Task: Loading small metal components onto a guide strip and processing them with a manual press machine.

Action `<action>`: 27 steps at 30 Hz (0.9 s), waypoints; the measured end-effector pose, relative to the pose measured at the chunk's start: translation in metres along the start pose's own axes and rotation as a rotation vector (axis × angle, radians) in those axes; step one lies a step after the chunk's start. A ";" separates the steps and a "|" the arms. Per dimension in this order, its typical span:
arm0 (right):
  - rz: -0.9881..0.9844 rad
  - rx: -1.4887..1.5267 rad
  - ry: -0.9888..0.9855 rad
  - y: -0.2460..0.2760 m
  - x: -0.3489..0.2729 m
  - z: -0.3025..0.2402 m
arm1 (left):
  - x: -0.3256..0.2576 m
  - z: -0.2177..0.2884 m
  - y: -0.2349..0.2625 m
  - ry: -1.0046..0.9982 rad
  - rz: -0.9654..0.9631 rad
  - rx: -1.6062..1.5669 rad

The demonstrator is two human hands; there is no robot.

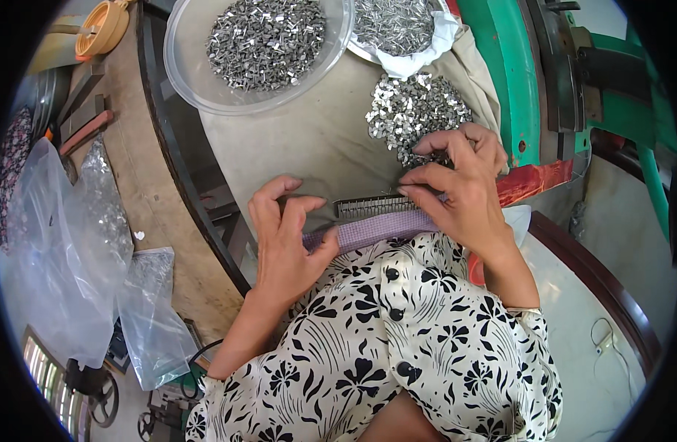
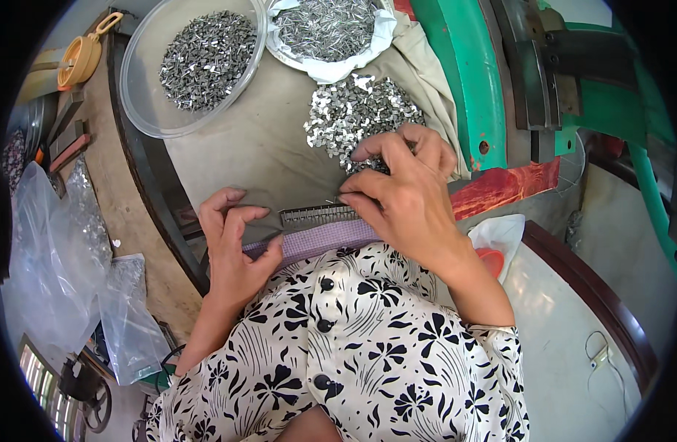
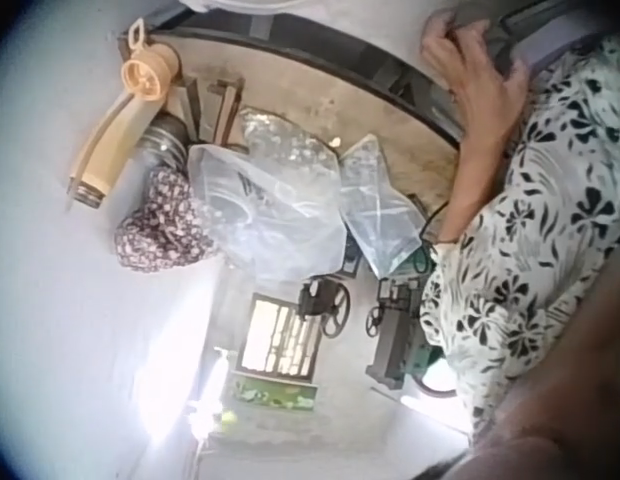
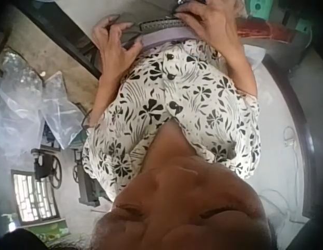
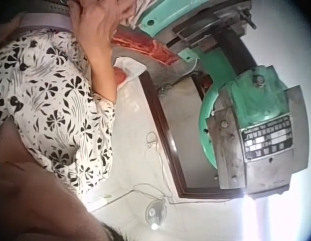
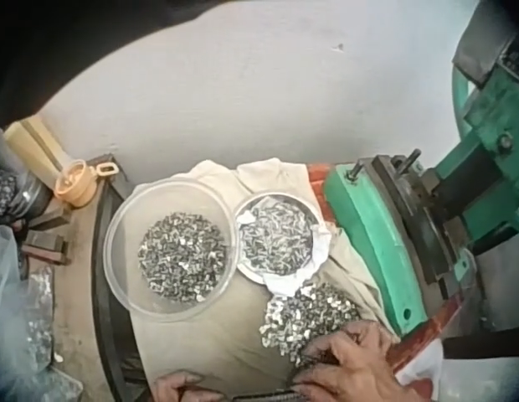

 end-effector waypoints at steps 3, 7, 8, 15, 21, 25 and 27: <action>-0.061 0.009 0.033 -0.001 0.009 -0.003 | 0.000 0.000 0.000 0.011 -0.010 -0.004; -0.165 -0.027 0.109 -0.002 0.019 -0.006 | 0.000 0.000 0.000 0.020 -0.009 -0.020; -0.166 -0.027 0.109 -0.001 0.022 -0.007 | 0.000 0.000 0.000 0.024 -0.010 -0.020; -0.257 0.009 0.162 -0.002 0.030 -0.007 | 0.003 0.000 0.003 0.028 -0.034 0.028; -0.299 0.107 0.168 0.003 0.033 -0.001 | 0.008 0.002 0.008 0.027 -0.051 -0.016; -0.337 0.133 0.205 0.006 0.035 0.001 | 0.015 0.004 0.009 -0.013 -0.039 0.025; -0.353 0.128 0.219 0.006 0.035 0.000 | 0.019 0.006 0.009 -0.023 -0.042 0.056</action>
Point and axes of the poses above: each hand's wrist, its own x-axis towards the middle knuckle, its own y-axis out of the back of the hand, z = x × y, the point moved 2 cm from there along x, towards the middle knuckle, and after that the axes turned 2 degrees about -y, right-handed, at the moved point
